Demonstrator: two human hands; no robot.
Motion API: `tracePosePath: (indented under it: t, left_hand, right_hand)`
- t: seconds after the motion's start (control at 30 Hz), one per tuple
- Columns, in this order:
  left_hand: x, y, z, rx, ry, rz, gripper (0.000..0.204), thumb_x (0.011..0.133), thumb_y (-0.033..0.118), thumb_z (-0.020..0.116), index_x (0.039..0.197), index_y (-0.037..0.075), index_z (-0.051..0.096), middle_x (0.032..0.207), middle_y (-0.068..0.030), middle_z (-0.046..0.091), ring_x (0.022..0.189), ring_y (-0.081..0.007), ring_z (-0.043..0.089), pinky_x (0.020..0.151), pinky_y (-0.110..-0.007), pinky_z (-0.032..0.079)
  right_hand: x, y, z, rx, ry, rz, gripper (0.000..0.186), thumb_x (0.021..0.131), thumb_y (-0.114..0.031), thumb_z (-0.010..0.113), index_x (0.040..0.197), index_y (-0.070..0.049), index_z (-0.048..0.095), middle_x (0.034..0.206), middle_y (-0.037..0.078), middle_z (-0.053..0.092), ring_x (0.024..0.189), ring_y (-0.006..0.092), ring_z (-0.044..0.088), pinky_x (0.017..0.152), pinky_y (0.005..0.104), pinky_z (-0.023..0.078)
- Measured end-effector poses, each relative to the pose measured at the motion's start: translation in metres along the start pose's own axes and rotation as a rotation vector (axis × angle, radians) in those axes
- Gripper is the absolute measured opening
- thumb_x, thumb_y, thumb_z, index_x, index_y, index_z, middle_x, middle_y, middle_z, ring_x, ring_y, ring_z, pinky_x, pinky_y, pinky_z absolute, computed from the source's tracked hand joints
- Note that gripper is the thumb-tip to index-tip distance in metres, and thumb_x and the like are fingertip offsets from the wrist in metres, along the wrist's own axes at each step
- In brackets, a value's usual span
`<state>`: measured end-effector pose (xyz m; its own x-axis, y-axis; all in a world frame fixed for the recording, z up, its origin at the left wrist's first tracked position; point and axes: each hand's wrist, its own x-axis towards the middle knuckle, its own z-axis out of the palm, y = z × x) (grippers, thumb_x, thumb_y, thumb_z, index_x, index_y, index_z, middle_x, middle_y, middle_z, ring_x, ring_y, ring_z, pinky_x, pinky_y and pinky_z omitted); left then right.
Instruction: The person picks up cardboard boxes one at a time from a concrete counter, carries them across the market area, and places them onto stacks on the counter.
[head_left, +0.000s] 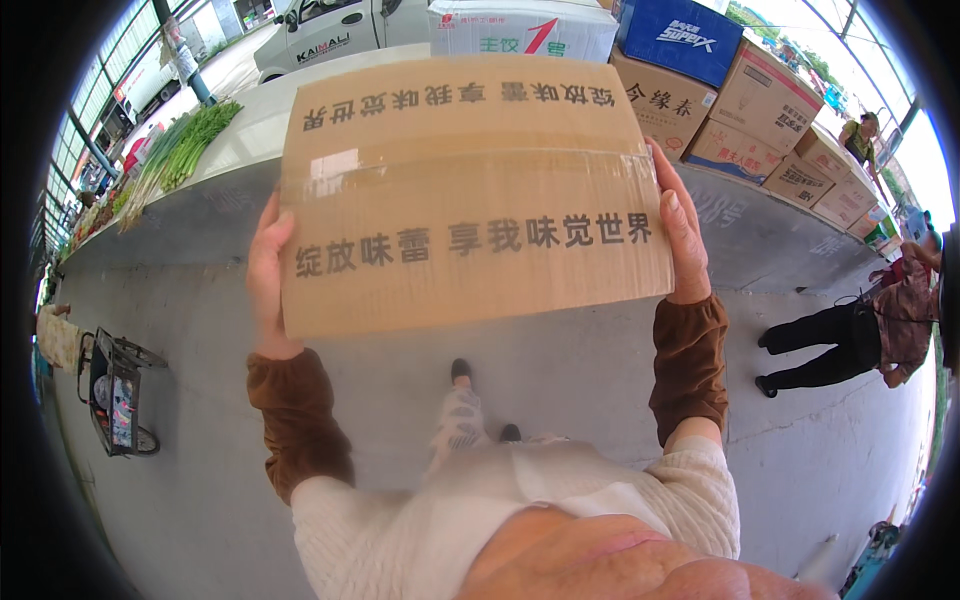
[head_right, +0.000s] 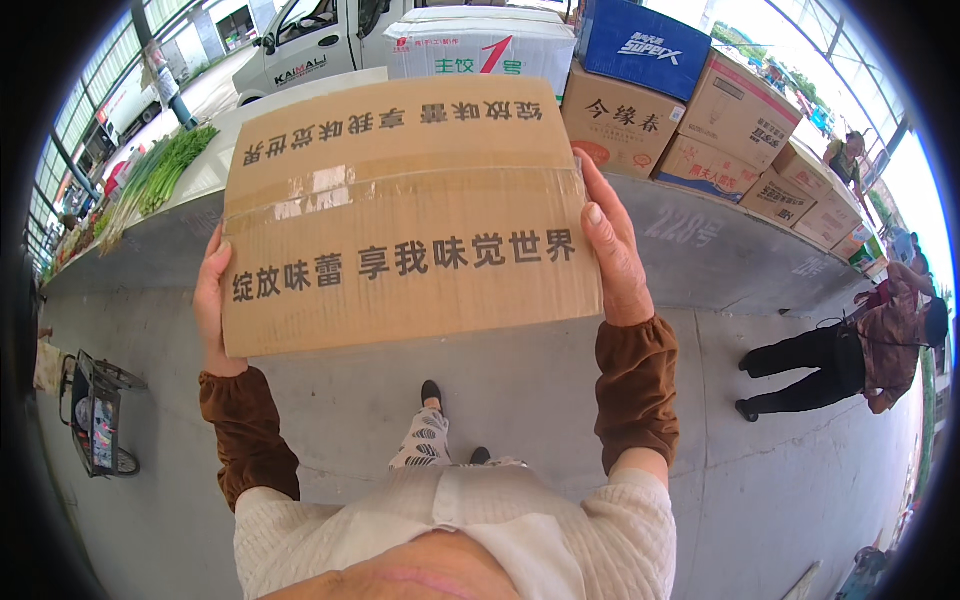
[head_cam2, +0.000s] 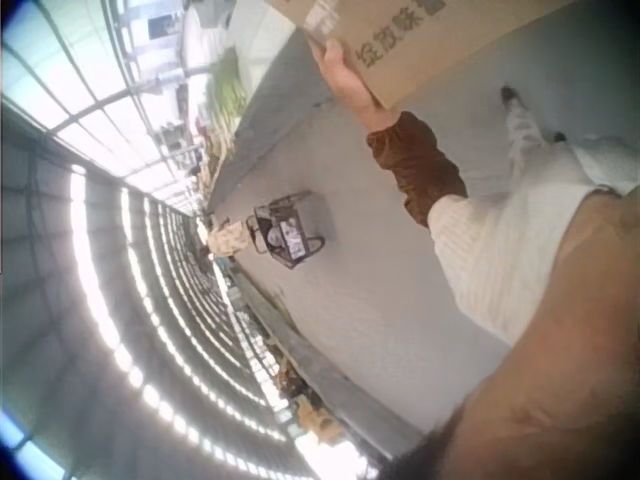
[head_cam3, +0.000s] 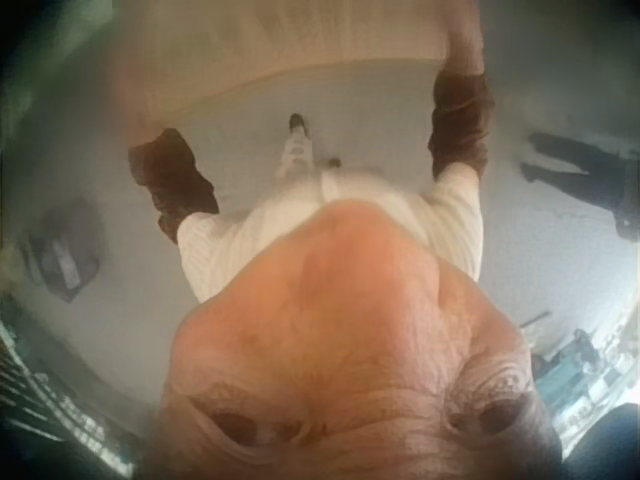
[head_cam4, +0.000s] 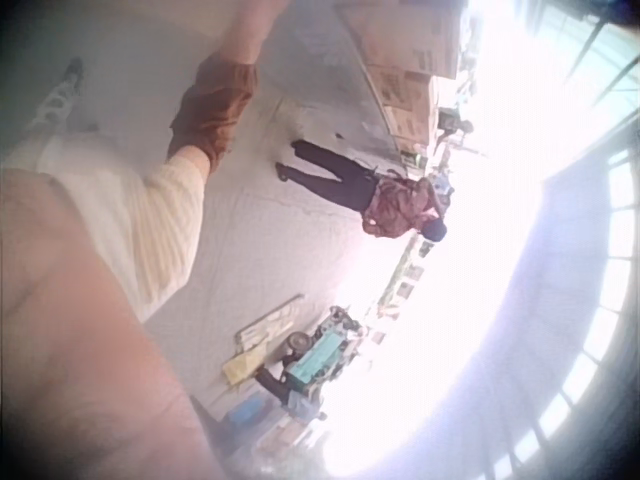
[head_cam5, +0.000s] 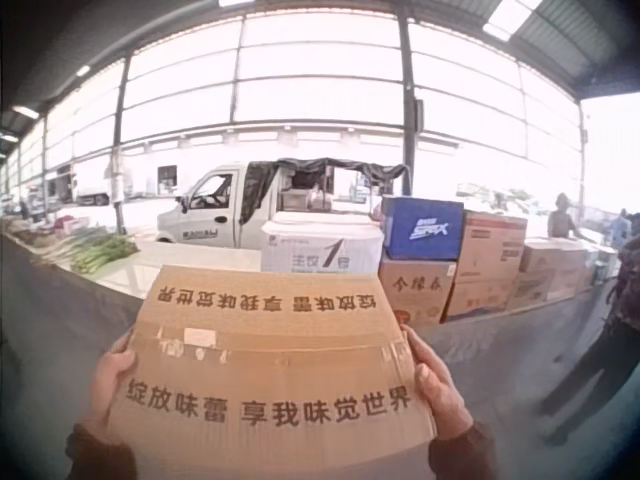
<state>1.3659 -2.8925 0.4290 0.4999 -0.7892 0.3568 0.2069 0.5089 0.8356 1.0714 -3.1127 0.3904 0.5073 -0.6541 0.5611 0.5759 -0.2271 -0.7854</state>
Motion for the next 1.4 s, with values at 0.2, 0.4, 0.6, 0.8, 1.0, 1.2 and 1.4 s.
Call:
tracePosePath:
  t: [0.2,0.4,0.6,0.8,1.0,1.2,1.4]
  left_hand:
    - [0.129,0.004,0.049,-0.045,-0.015,0.139,0.033,0.087,0.017,0.040,0.116,0.001,0.042,0.105,-0.0118,0.055,0.085,-0.0180,0.060,0.070,-0.028,0.052]
    - [0.282,0.010,0.077,0.022,-0.288,0.197,0.027,0.087,0.020,0.044,0.101,-0.001,0.052,0.089,-0.0101,0.062,0.073,-0.0153,0.062,0.065,-0.026,0.052]
    - [0.439,0.006,0.092,0.170,-0.334,0.352,0.028,0.088,0.019,0.044,0.104,-0.002,0.049,0.091,-0.0130,0.061,0.077,-0.0151,0.062,0.068,-0.024,0.052]
    - [0.526,-0.005,0.075,0.048,-0.484,0.202,0.025,0.087,0.018,0.045,0.102,-0.002,0.052,0.093,-0.0129,0.060,0.078,-0.0162,0.061,0.069,-0.025,0.051]
    - [0.550,-0.034,0.094,0.005,-0.410,0.088,0.029,0.085,0.022,0.047,0.098,-0.002,0.055,0.087,-0.0100,0.063,0.073,-0.0163,0.062,0.064,-0.025,0.051]
    - [0.558,-0.074,0.090,0.055,-0.406,0.124,0.036,0.085,0.031,0.048,0.097,-0.002,0.055,0.087,-0.0103,0.062,0.070,-0.0159,0.061,0.060,-0.025,0.050]
    - [0.539,-0.106,0.071,0.067,-0.099,0.258,0.044,0.088,0.041,0.039,0.105,0.002,0.052,0.098,-0.0094,0.059,0.085,-0.0168,0.058,0.071,-0.027,0.048]
  right_hand:
    - [0.123,-0.013,-0.051,-0.150,-0.023,-0.291,0.069,0.084,-0.041,0.046,0.131,0.002,0.022,0.131,0.016,0.033,0.117,0.0210,0.040,0.095,0.0311,0.037]
    - [0.251,-0.034,-0.096,-0.007,-0.189,-0.466,0.060,0.086,-0.034,0.047,0.131,-0.003,0.024,0.129,0.010,0.037,0.113,0.0209,0.042,0.091,0.0307,0.039]
    - [0.347,-0.040,-0.152,0.109,-0.062,-0.439,0.044,0.089,-0.027,0.044,0.125,-0.003,0.037,0.116,0.010,0.050,0.102,0.0200,0.051,0.083,0.0282,0.045]
    - [0.414,-0.022,-0.150,0.210,-0.260,-0.227,0.041,0.090,-0.028,0.041,0.116,0.003,0.042,0.108,0.016,0.053,0.092,0.0199,0.056,0.077,0.0303,0.048]
    - [0.468,-0.002,-0.188,0.185,-0.104,-0.169,0.039,0.089,-0.028,0.043,0.114,0.003,0.044,0.105,0.014,0.054,0.091,0.0202,0.055,0.077,0.0303,0.047]
    - [0.518,0.028,-0.247,-0.084,0.196,-0.140,0.038,0.088,-0.027,0.045,0.112,0.002,0.045,0.103,0.012,0.055,0.090,0.0198,0.055,0.077,0.0293,0.047]
    - [0.441,0.047,-0.220,-0.372,0.152,-0.451,0.045,0.084,-0.021,0.052,0.120,0.005,0.041,0.109,0.012,0.053,0.100,0.0146,0.051,0.086,0.0240,0.039]
